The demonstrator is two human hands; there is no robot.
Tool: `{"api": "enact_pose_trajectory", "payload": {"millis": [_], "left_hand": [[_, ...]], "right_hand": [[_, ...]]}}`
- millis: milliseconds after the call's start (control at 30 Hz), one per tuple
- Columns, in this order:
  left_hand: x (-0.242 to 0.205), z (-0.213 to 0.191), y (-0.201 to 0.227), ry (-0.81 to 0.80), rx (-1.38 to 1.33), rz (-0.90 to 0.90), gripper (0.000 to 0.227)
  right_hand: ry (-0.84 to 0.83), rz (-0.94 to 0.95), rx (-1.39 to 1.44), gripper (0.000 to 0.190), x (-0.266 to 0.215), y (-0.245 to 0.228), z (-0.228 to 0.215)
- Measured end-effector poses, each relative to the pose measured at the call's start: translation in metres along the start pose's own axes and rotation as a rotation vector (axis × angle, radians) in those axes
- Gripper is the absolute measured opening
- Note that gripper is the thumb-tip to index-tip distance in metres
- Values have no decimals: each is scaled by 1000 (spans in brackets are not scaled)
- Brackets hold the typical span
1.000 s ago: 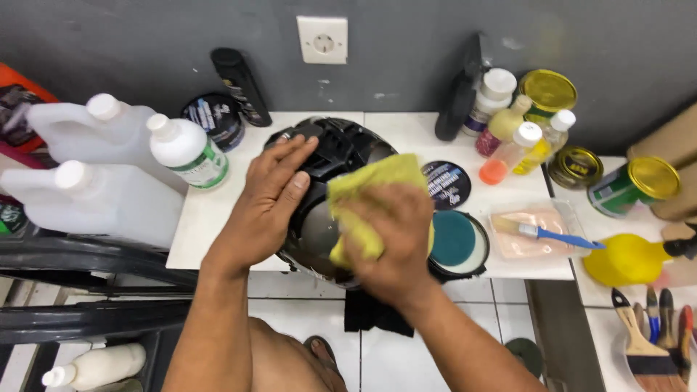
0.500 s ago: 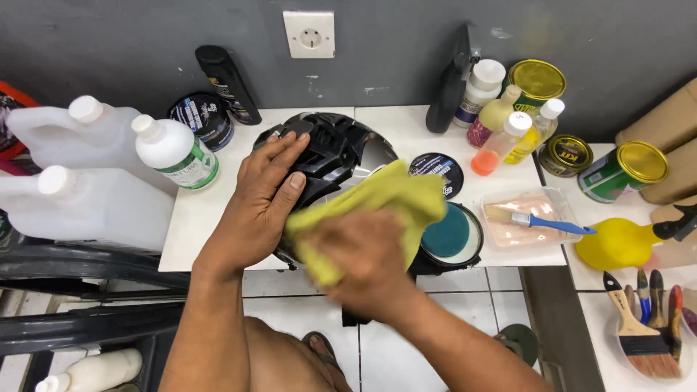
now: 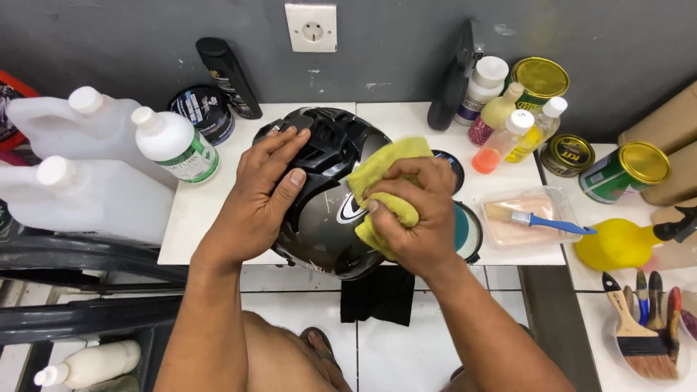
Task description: The person applies a polishing compound to a motorcycle helmet using a blue applicator pad, rubbing it in circular motions across the surface. They then wipe the helmet with a yellow microfiber cloth to remove the residue and buff the finish.
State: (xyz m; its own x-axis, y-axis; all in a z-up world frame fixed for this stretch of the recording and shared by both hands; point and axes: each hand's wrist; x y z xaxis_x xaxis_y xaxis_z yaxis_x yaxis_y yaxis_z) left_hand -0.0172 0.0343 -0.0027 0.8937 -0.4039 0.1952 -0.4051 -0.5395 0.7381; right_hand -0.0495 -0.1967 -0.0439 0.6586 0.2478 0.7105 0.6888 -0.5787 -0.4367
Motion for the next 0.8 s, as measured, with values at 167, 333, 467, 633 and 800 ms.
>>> {"api": "enact_pose_trajectory", "payload": {"millis": [167, 333, 467, 633, 800], "left_hand": [[0, 3, -6, 24, 9, 35, 47], [2, 3, -1, 12, -4, 12, 48], [1, 3, 4, 25, -26, -15, 47], [-1, 8, 3, 47, -9, -13, 46], [1, 5, 3, 60, 5, 24, 46]], "right_hand": [[-434, -537, -243, 38, -52, -17, 31], [-225, -309, -39, 37, -33, 22, 16], [-95, 266, 195, 44, 7, 15, 12], [-276, -161, -1, 42, -42, -41, 30], [-470, -399, 527, 52, -45, -19, 42]]}}
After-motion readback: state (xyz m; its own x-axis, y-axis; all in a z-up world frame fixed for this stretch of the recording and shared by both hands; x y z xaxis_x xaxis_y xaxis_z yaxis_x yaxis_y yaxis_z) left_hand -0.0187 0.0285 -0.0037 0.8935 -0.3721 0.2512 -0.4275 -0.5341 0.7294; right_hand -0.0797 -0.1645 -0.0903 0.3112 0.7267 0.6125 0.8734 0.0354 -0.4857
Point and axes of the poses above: each hand's wrist, its own x-axis towards the middle knuckle, its own z-axis out of the palm, y = z × x, and after that the axes turned 5 degrees about -y, right-handed
